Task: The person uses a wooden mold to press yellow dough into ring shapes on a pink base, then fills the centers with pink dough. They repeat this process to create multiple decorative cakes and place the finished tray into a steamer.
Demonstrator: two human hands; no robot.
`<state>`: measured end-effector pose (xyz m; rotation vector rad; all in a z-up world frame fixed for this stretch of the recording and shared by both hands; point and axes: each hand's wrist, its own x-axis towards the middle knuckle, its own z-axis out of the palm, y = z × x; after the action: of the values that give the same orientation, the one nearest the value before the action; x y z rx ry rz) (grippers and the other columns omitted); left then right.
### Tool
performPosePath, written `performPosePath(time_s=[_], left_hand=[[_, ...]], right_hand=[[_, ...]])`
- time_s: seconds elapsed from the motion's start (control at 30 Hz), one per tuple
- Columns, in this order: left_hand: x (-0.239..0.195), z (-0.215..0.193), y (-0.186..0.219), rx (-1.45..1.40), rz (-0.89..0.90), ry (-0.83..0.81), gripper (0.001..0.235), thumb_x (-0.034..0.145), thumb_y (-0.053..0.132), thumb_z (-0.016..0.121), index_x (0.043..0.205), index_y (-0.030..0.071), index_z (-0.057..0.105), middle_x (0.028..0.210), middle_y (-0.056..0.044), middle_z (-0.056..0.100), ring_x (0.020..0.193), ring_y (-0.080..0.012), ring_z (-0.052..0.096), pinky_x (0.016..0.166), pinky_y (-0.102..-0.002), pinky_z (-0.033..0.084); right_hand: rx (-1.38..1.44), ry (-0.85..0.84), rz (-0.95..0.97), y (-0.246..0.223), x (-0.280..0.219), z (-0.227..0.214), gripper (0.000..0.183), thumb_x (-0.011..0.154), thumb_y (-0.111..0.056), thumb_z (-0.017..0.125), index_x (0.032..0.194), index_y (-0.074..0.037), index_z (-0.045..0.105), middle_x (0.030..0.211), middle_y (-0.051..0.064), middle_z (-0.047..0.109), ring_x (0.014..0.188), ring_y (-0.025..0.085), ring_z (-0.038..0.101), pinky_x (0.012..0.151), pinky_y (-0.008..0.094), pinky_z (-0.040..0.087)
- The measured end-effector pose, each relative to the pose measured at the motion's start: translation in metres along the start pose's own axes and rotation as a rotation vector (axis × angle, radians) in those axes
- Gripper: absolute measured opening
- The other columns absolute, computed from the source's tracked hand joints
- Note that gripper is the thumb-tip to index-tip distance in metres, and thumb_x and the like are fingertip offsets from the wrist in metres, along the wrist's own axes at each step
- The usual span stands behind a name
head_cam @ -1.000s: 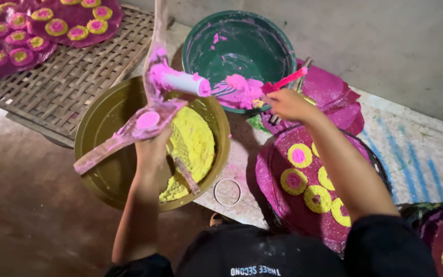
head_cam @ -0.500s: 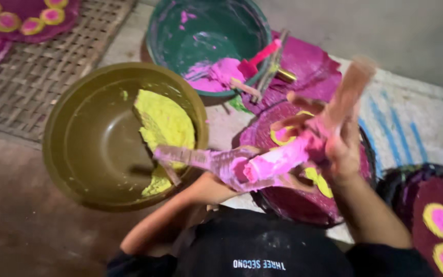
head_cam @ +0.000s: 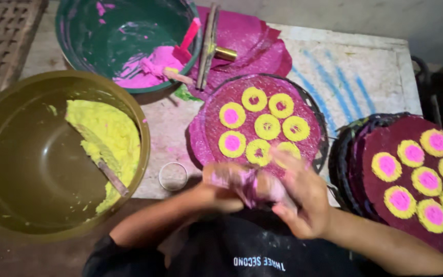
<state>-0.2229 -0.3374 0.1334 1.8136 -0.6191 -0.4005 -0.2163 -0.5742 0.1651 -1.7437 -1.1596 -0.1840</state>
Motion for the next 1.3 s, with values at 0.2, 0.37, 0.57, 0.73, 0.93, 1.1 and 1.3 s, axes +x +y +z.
performPosePath(time_s=[0.2,0.37,0.57,0.73,0.93,1.1,1.3], left_hand=[[0.052,-0.014,-0.059,0.027,0.110,-0.010,0.044,0.078,0.016,0.082,0.119,0.005,0.070,0.119,-0.013,0.071,0.100,-0.0226,0.072,0.090,-0.036,0.058],[0.136,-0.060,-0.156,-0.411,-0.132,-0.203,0.069,0.067,0.006,0.080,0.133,0.004,0.060,0.126,-0.013,0.070,0.114,-0.0271,0.067,0.094,-0.040,0.058],[0.168,-0.111,-0.300,-0.179,-0.387,0.486,0.042,0.088,0.013,0.066,0.130,0.005,0.066,0.117,-0.014,0.071,0.106,-0.0253,0.064,0.091,-0.039,0.053],[0.129,-0.082,-0.342,-0.273,-0.498,0.679,0.033,0.103,0.016,0.054,0.131,0.006,0.069,0.112,-0.015,0.072,0.099,-0.0239,0.061,0.085,-0.038,0.050],[0.014,0.040,-0.298,-0.582,-0.594,1.013,0.052,0.100,0.017,0.056,0.150,0.009,0.043,0.147,-0.007,0.055,0.123,-0.0211,0.060,0.091,-0.040,0.054],[-0.005,0.056,-0.272,-0.764,-0.490,0.905,0.059,0.105,0.019,0.059,0.158,0.015,0.034,0.157,-0.011,0.043,0.135,-0.0235,0.049,0.096,-0.042,0.050],[0.007,0.066,-0.249,-0.826,-0.469,0.784,0.078,0.092,0.002,0.054,0.156,0.021,0.013,0.152,-0.013,0.045,0.127,-0.0281,0.057,0.086,-0.048,0.058]], right_hand=[[0.896,-0.282,0.930,0.064,-0.065,-0.045,0.118,0.072,-0.051,0.090,0.159,0.000,0.027,0.157,0.015,0.041,0.146,0.026,0.037,0.119,0.041,0.028],[0.692,0.053,0.961,0.087,-0.163,-0.026,0.119,0.064,-0.051,0.092,0.154,0.002,0.036,0.144,0.008,0.050,0.131,0.022,0.048,0.109,0.039,0.038],[0.591,0.302,0.871,0.067,-0.202,-0.026,0.101,0.072,-0.046,0.089,0.146,0.004,0.042,0.134,0.013,0.058,0.127,0.027,0.055,0.110,0.041,0.039],[0.532,0.389,0.824,0.076,-0.222,-0.025,0.089,0.077,-0.039,0.084,0.142,0.008,0.046,0.134,0.016,0.060,0.128,0.029,0.057,0.110,0.042,0.040],[0.636,0.500,0.920,0.121,-0.263,-0.019,0.062,0.080,-0.023,0.085,0.126,-0.002,0.048,0.107,0.005,0.053,0.095,0.016,0.051,0.078,0.031,0.038],[0.788,0.595,0.930,0.132,-0.250,-0.006,0.049,0.079,-0.016,0.085,0.115,-0.012,0.051,0.085,-0.006,0.046,0.069,0.005,0.044,0.055,0.022,0.033],[0.689,0.529,0.944,0.123,-0.223,0.007,0.057,0.076,-0.019,0.083,0.124,-0.014,0.053,0.079,-0.007,0.047,0.060,0.003,0.039,0.045,0.021,0.026]])
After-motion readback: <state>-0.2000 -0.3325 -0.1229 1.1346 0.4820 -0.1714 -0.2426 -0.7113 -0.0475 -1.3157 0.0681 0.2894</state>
